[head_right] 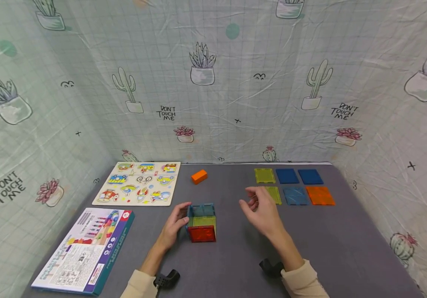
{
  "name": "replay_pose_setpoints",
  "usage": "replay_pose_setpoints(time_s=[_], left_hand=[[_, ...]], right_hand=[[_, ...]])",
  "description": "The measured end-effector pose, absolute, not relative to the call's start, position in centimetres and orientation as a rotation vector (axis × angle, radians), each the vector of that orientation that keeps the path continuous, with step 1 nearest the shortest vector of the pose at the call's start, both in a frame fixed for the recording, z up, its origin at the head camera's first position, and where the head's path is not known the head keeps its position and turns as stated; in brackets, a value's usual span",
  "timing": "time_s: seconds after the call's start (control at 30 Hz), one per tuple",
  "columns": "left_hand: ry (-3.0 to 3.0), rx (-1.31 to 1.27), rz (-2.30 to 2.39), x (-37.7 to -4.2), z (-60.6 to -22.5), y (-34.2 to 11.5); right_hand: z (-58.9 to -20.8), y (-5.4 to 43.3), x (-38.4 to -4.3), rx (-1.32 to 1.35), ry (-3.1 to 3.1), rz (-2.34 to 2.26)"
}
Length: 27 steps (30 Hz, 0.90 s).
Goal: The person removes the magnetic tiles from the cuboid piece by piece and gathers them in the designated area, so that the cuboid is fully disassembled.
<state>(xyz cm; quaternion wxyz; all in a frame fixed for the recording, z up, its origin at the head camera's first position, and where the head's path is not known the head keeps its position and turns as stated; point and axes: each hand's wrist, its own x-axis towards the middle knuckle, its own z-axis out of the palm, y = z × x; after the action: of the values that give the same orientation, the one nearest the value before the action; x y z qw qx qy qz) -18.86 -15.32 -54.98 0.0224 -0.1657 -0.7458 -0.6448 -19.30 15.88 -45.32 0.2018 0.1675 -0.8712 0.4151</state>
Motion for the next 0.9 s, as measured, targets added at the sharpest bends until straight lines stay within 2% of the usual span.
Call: replay_pose_setpoints(time_s=[0.33, 0.9], left_hand=[[-2.261, -0.454, -1.992, -18.9, -55.2, -15.3], [-2.267, -0.499, -1.989, -18.9, -55.2, -15.3]], right_hand=[[-46.5, 13.0, -18.0, 0.616, -2.553, 1.234], [-48.7, 9.6, -17.2, 0.887, -2.792, 1.264]])
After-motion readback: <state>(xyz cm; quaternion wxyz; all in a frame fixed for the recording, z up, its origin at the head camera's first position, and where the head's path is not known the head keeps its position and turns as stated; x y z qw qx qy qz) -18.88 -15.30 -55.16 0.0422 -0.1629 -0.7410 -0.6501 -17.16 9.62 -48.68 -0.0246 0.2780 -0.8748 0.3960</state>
